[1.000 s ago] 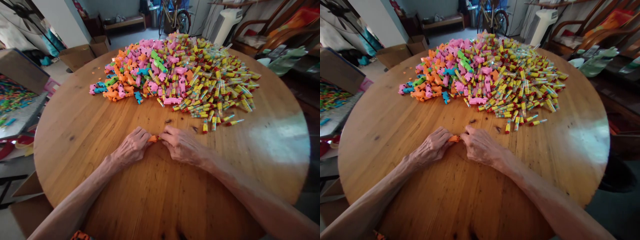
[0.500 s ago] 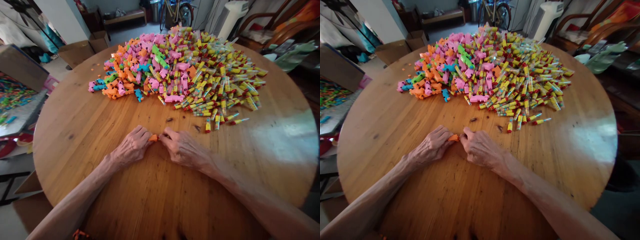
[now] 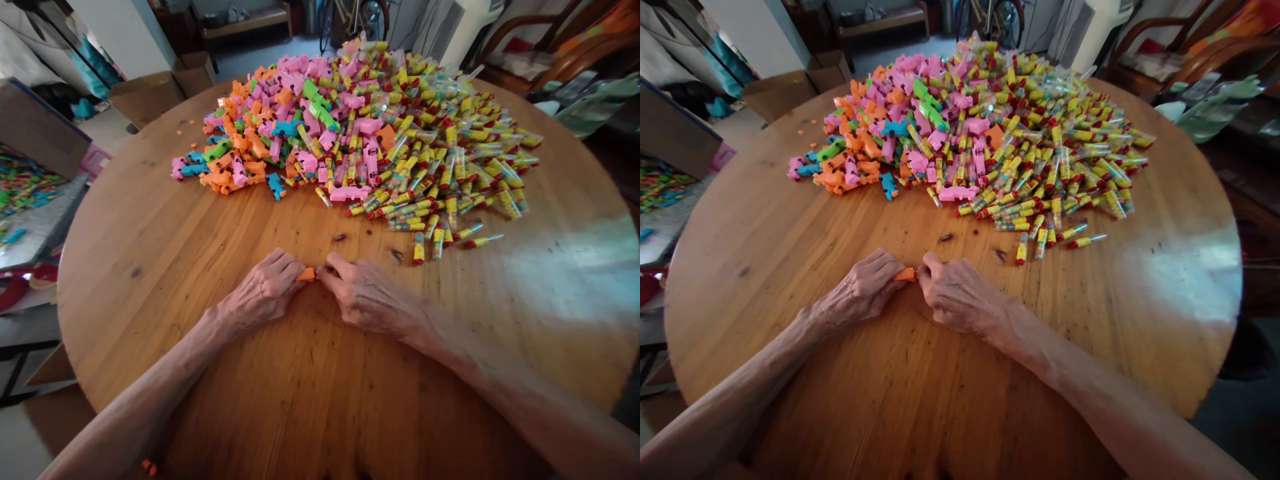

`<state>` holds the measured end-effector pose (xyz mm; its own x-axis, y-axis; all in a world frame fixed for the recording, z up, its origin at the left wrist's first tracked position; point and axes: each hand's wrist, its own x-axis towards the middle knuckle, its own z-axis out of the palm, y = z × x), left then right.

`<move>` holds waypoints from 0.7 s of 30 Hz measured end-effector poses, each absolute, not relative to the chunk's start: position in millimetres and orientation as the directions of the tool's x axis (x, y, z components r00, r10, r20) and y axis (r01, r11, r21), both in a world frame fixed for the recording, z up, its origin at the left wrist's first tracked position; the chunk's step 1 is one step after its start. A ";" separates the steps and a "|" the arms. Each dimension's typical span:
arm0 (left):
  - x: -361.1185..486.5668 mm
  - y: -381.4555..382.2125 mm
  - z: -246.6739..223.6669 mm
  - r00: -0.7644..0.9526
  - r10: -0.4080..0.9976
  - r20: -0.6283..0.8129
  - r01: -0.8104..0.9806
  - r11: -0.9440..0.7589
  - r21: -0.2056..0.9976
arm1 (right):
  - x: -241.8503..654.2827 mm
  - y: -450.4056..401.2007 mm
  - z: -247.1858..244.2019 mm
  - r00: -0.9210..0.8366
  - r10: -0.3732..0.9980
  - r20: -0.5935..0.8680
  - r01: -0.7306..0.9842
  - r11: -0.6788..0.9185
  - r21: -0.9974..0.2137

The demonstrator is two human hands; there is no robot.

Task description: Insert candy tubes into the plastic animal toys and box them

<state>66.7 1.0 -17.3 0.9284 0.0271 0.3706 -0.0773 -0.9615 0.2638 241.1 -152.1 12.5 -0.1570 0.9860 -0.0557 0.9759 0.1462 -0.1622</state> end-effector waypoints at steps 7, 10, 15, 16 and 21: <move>66.6 -2.3 -12.5 0.945 0.005 0.327 -0.080 -0.966 0.245 | 246.6 -141.3 21.6 -0.264 0.951 -0.161 0.961 0.245 -0.128; 68.0 -0.5 -12.2 0.946 -0.012 0.324 -0.092 -0.968 0.233 | 248.1 -139.0 23.0 -0.304 0.939 -0.159 0.951 0.288 -0.116; 68.0 3.7 -15.1 0.946 -0.035 0.323 -0.112 -0.968 0.226 | 250.2 -139.3 17.9 -0.370 0.924 -0.096 0.929 0.365 -0.066; 67.7 4.0 -15.9 0.945 -0.034 0.325 -0.113 -0.967 0.228 | 250.8 -139.1 16.6 -0.381 0.921 -0.084 0.924 0.377 -0.059; 65.0 2.2 -18.2 0.938 -0.007 0.347 -0.099 -0.963 0.250 | 252.5 -136.8 13.1 -0.374 0.926 -0.057 0.922 0.364 -0.129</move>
